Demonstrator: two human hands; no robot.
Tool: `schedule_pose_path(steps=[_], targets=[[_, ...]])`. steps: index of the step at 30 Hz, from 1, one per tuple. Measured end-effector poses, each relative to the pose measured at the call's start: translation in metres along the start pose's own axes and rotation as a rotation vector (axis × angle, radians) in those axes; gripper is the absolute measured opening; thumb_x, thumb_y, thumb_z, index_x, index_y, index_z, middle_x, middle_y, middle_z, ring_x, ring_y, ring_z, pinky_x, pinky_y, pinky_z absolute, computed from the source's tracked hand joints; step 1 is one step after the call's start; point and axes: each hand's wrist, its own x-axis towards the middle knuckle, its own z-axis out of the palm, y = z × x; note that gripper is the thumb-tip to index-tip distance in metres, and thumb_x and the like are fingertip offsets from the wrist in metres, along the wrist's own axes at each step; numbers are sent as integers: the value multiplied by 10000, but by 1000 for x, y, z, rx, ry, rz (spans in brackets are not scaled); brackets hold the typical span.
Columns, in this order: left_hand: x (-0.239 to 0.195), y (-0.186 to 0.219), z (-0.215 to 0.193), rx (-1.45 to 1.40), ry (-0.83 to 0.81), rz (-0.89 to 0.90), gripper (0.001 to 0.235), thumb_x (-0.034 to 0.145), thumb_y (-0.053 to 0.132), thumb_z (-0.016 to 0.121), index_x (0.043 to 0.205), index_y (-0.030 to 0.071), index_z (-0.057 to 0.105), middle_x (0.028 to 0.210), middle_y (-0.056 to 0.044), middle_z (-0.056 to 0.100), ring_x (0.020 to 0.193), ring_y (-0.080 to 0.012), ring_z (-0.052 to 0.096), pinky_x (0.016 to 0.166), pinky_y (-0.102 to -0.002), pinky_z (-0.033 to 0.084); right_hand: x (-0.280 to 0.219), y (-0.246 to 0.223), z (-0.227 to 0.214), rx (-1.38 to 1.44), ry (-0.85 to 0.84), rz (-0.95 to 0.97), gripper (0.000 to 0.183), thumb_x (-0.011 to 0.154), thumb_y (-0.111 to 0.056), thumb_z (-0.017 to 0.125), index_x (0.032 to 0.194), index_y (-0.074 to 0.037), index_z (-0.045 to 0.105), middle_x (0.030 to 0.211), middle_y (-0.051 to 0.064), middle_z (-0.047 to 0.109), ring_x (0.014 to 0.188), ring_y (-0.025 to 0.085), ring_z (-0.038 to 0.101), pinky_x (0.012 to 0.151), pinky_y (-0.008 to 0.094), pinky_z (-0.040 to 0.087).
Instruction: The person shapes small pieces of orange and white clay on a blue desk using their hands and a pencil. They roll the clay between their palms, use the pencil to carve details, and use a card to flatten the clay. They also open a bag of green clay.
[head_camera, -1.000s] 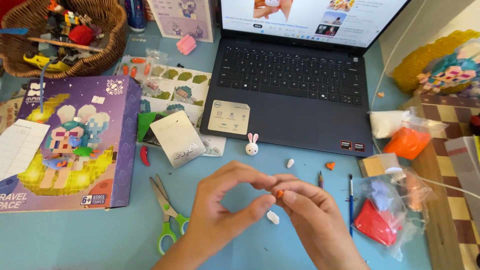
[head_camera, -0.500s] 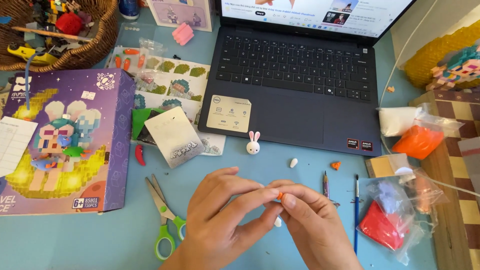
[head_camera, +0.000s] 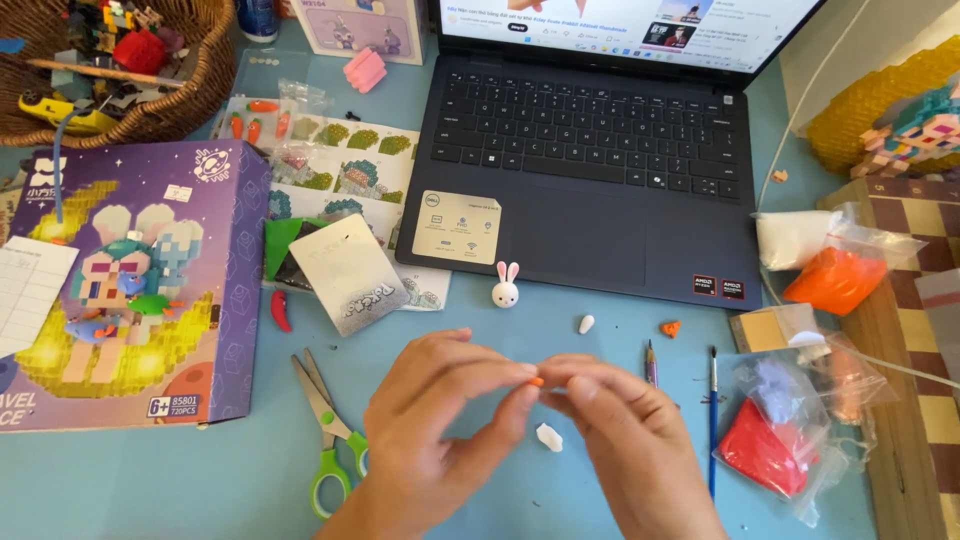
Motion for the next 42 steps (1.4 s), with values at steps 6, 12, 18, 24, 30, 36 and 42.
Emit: schedule_pose_path(steps=[6,12,18,24,30,36,42], targets=[[-6,-3,-1,-486,-43,-638,71,874,119,657,886,71,707,808,-31,693,790,-117,666,762,-238,548,11,-33,-20,-138,233,-215,142,921,-30,535,899,-8,674,942,157,716,866,246,674,858,361,563],[-7,-13,-1,-667,-41,-875,157,884,159,617,824,39,699,680,-84,680,662,-160,629,699,-296,548,9,-62,-26,-250,304,-401,173,990,-23,463,955,-11,632,919,100,643,874,194,635,876,312,563],[-5,-13,-2,-638,-55,-845,216,917,198,584,784,52,673,704,-51,672,669,-162,621,705,-298,542,-3,-98,-15,-894,490,-353,58,961,-11,633,957,-3,690,885,56,682,822,91,570,757,202,439],[-12,-22,1,-606,-27,-891,156,860,158,663,903,28,737,707,-91,686,653,-170,641,691,-291,570,1,-106,-17,-1664,341,511,307,797,-537,639,940,-313,791,1027,-166,731,854,96,677,790,311,514],[-14,-19,0,-661,-7,-855,129,829,92,701,924,14,740,793,-71,687,666,-188,659,672,-295,584,-6,-63,-17,-1772,224,593,314,854,-606,549,967,-319,612,945,-116,647,1055,106,543,796,358,502],[-12,-16,-5,-679,10,-826,124,834,104,701,914,18,742,758,-59,681,657,-176,655,683,-287,575,-3,-69,-6,-1659,332,653,262,839,-514,544,896,-294,674,842,-122,677,873,95,620,685,313,468],[-9,-15,-9,-683,13,-753,121,865,138,677,902,38,735,797,-54,700,653,-162,680,660,-264,579,-16,-81,-16,-1188,513,416,99,770,-161,711,760,-64,728,713,31,783,703,119,714,716,257,484]])
